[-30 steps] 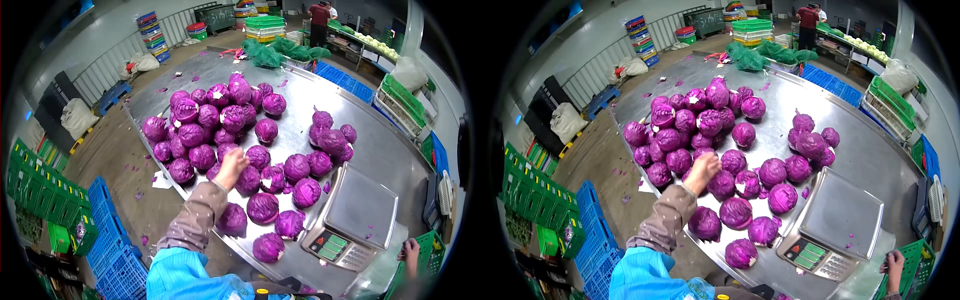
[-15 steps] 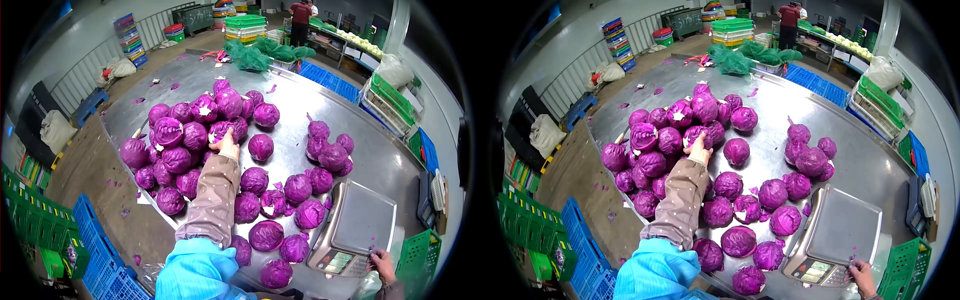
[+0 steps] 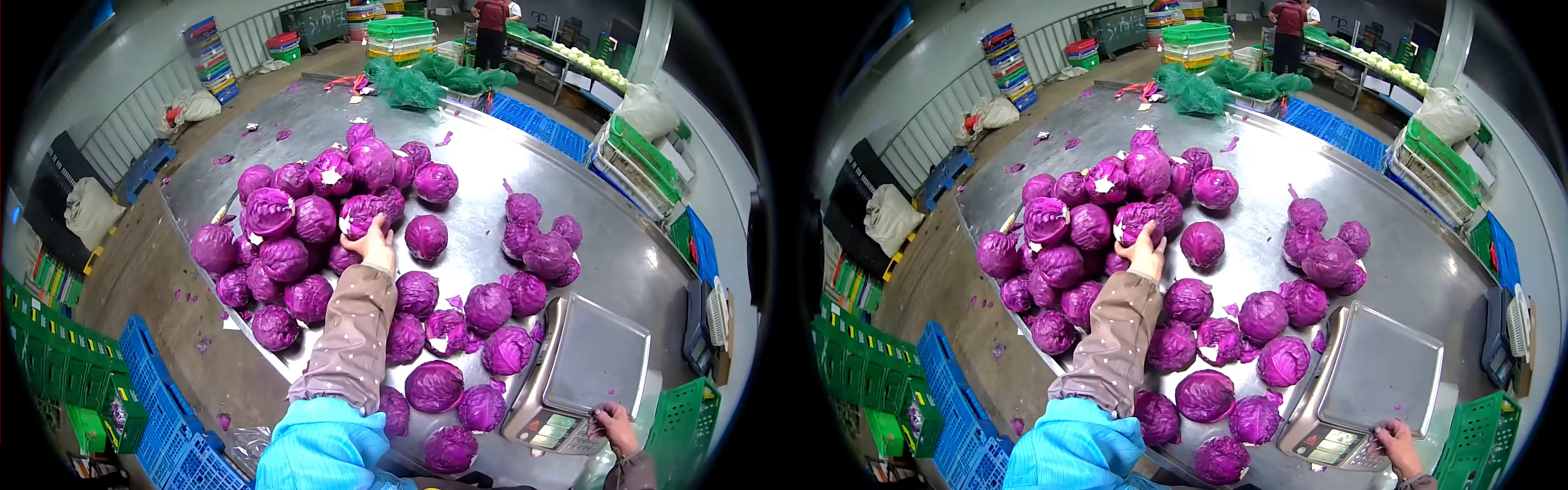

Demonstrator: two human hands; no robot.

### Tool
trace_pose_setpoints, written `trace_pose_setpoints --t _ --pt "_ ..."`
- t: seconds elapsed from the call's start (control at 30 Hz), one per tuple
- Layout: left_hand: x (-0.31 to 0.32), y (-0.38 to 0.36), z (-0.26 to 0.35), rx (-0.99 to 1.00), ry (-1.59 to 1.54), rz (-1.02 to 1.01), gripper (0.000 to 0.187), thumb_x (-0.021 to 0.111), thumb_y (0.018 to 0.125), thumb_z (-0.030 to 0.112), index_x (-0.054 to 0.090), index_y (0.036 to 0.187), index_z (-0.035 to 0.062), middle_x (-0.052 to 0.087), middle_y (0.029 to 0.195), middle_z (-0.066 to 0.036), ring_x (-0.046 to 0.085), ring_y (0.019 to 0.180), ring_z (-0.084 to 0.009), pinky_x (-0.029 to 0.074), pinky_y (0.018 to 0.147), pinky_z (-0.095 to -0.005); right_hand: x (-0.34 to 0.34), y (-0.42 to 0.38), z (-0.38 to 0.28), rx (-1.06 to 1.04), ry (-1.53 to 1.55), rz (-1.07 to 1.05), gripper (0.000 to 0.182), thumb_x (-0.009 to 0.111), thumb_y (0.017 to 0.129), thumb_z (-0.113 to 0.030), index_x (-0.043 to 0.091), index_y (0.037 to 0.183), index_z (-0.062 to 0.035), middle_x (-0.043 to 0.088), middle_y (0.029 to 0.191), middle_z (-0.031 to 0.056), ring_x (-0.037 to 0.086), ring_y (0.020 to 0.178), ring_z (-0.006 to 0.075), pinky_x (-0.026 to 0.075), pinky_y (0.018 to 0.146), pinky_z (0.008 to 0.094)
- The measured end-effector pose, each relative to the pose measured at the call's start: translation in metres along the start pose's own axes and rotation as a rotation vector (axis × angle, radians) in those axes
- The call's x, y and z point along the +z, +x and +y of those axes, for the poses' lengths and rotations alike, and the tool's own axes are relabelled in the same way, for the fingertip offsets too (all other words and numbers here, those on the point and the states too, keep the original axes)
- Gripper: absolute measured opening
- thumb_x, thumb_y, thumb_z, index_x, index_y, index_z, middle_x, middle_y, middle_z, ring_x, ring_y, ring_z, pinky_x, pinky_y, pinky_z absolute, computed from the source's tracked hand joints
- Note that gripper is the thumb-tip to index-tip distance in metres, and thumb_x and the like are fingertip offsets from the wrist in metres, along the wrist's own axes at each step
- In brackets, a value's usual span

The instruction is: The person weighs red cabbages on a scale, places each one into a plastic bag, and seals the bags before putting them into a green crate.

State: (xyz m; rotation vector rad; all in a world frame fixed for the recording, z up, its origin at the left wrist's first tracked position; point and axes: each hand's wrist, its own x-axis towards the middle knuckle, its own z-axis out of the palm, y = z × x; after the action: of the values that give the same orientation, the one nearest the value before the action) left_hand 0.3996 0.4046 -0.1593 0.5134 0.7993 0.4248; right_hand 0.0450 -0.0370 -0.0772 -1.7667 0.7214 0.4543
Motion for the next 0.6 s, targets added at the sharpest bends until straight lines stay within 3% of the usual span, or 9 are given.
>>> trace_pose_setpoints --t 0.03,0.07,0.2,0.3,0.37,0.43,0.5,0.53,0.6 --pt "-0.003 0.001 0.000 0.013 -0.002 -0.008 0.097 0.065 0.064 -0.007 0.009 0.132 0.0355 0.032 0.124 -0.007 0.048 0.100 -0.0225 0.045 0.077 -0.0458 -0.001 -0.001 0.002 0.004 0.014 0.003 0.015 0.050 0.087 -0.013 0.054 0.086 0.0016 0.057 0.067 0.0077 0.058 0.049 0.0156 0.049 0.043 0.0258" --pt "-0.013 -0.003 -0.003 0.029 -0.039 -0.116 0.100 0.069 0.059 -0.007 0.011 0.130 0.0317 0.024 0.129 -0.010 0.037 0.111 -0.0294 0.045 0.082 -0.0524 -0.002 -0.003 0.006 0.010 0.031 0.007 0.015 0.050 0.087 -0.013 0.054 0.086 0.0015 0.057 0.067 0.0078 0.058 0.049 0.0159 0.049 0.043 0.0257" --pt "-0.034 -0.042 -0.002 0.007 0.183 -0.387 0.089 0.065 0.066 -0.006 0.013 0.131 0.0259 0.026 0.127 -0.012 0.040 0.109 -0.0306 0.049 0.080 -0.0461 -0.002 -0.001 0.006 -0.017 0.051 0.020 0.013 0.051 0.086 -0.010 0.053 0.085 0.0026 0.057 0.066 0.0087 0.058 0.052 0.0147 0.048 0.044 0.0243" --pt "-0.043 -0.099 -0.002 -0.159 0.411 -0.705 0.092 0.066 0.066 -0.006 0.011 0.132 0.0253 0.033 0.123 -0.016 0.042 0.110 -0.0307 0.050 0.079 -0.0438 0.015 0.004 -0.008 -0.094 0.046 0.002 0.012 0.052 0.086 -0.010 0.053 0.085 0.0023 0.057 0.064 0.0082 0.057 0.051 0.0141 0.047 0.045 0.0238" --pt "-0.047 -0.133 -0.017 -0.317 0.593 -0.899 0.097 0.071 0.060 -0.003 0.012 0.134 0.0203 0.043 0.114 -0.012 0.049 0.101 -0.0241 0.047 0.084 -0.0369 0.028 0.007 -0.016 -0.104 0.065 -0.027 0.011 0.050 0.085 -0.008 0.050 0.089 0.0028 0.056 0.067 0.0074 0.055 0.051 0.0136 0.046 0.045 0.0235" --pt "-0.050 -0.187 -0.031 -0.446 0.621 -1.067 0.101 0.074 0.054 0.000 0.015 0.134 0.0184 0.041 0.117 -0.015 0.046 0.107 -0.0263 0.041 0.090 -0.0351 0.041 0.007 -0.024 -0.285 0.112 -0.034 0.019 0.048 0.085 -0.006 0.046 0.101 0.0027 0.055 0.078 0.0088 0.055 0.055 0.0131 0.046 0.045 0.0234" --pt "-0.051 -0.228 -0.058 -0.230 0.884 -1.324 0.098 0.076 0.053 0.003 0.019 0.132 0.0133 0.034 0.126 -0.015 0.036 0.118 -0.0238 0.038 0.095 -0.0331 0.053 0.000 -0.034 -0.394 0.133 0.057 0.033 0.046 0.084 -0.004 0.038 0.116 0.0008 0.052 0.090 0.0104 0.055 0.060 0.0131 0.046 0.047 0.0231" --pt "-0.058 -0.241 -0.082 -0.237 0.904 -1.406 0.095 0.077 0.051 0.005 0.025 0.130 0.0115 0.036 0.124 -0.014 0.036 0.118 -0.0248 0.033 0.098 -0.0337 0.054 -0.003 -0.036 -0.430 0.136 0.082 0.037 0.046 0.085 -0.005 0.034 0.120 -0.0006 0.051 0.092 0.0103 0.055 0.063 0.0133 0.046 0.047 0.0230" --pt "-0.068 -0.271 -0.115 -0.006 1.128 -1.544 0.096 0.078 0.050 0.012 0.026 0.130 0.0118 0.039 0.117 -0.021 0.039 0.113 -0.0321 0.036 0.096 -0.0378 0.050 -0.008 -0.033 -0.443 0.196 0.130 0.043 0.047 0.086 -0.008 0.029 0.125 -0.0019 0.051 0.097 0.0105 0.056 0.066 0.0136 0.047 0.049 0.0229"
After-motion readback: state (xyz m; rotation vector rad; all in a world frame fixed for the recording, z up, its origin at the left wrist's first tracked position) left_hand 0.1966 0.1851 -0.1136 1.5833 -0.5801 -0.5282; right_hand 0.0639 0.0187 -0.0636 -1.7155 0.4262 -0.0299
